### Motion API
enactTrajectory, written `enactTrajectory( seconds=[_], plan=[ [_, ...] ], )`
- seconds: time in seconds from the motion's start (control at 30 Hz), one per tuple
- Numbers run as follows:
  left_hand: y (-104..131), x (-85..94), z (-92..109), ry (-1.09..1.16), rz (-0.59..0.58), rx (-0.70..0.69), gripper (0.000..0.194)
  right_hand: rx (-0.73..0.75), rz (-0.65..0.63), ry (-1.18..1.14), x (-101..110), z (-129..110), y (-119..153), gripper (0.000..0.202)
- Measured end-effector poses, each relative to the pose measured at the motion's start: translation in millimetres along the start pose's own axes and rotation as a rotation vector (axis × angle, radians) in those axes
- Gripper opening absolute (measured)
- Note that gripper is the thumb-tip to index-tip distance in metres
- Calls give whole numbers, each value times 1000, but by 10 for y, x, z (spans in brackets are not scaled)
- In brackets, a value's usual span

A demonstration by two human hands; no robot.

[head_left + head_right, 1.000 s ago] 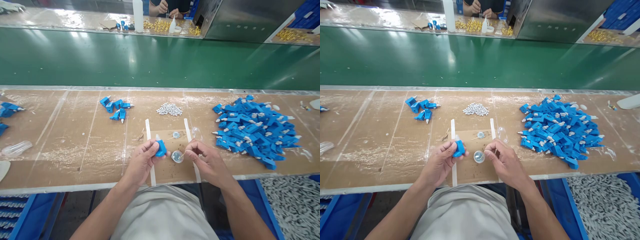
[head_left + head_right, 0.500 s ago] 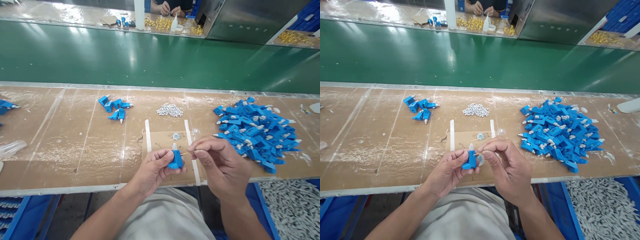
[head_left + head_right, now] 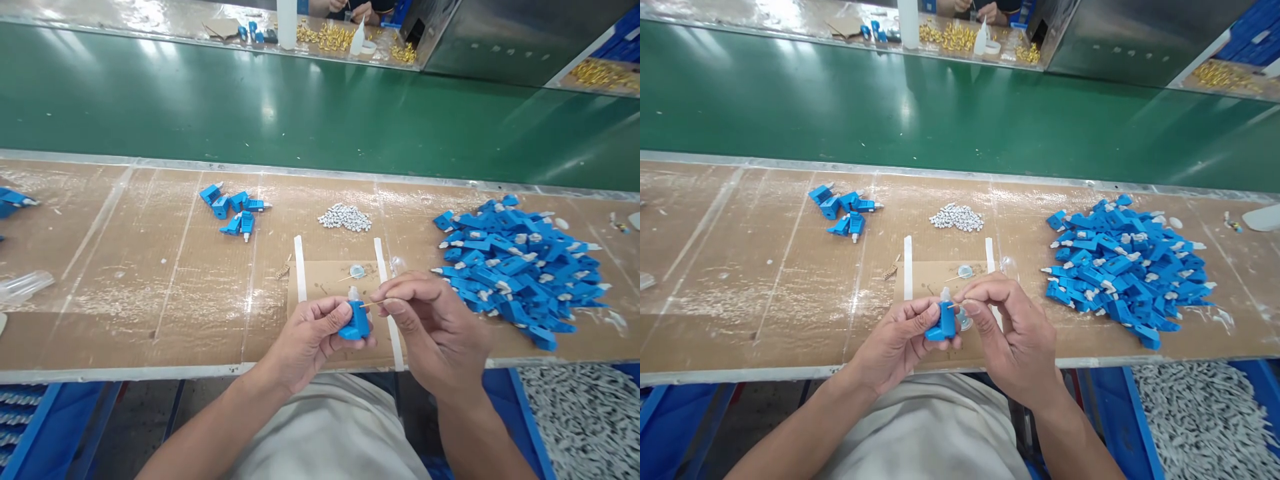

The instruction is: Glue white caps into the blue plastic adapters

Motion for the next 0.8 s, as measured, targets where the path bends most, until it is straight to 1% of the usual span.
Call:
enactTrajectory(
  seconds=[0.17, 0.33, 0.57, 0.67, 0.8],
  plan=[
    [-6, 21, 1, -7, 8, -12, 25, 99, -51, 48, -36, -64, 7, 18],
    [-8, -12, 23, -36, -9, -40, 25, 201, -27, 170, -17, -142, 23, 23],
    [-11, 58, -32, -35, 11, -18, 27, 184, -84, 148, -91, -69, 71, 24],
    [-18, 86, -36, -13, 23, -19, 25, 162, -51, 100, -117, -40, 82, 24],
    [-17, 129, 3, -12, 45, 1, 26, 45, 117, -71, 21, 52, 85, 19]
  ],
)
Point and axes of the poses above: each hand's wrist, its own y-axis away from the middle knuckle, its own x-axis out of the back of the hand, z = x × y, the point moved 8 cm from there along -y, towards the middle knuckle, and after that the axes turned 7 degrees about y, right-handed, at the moved point
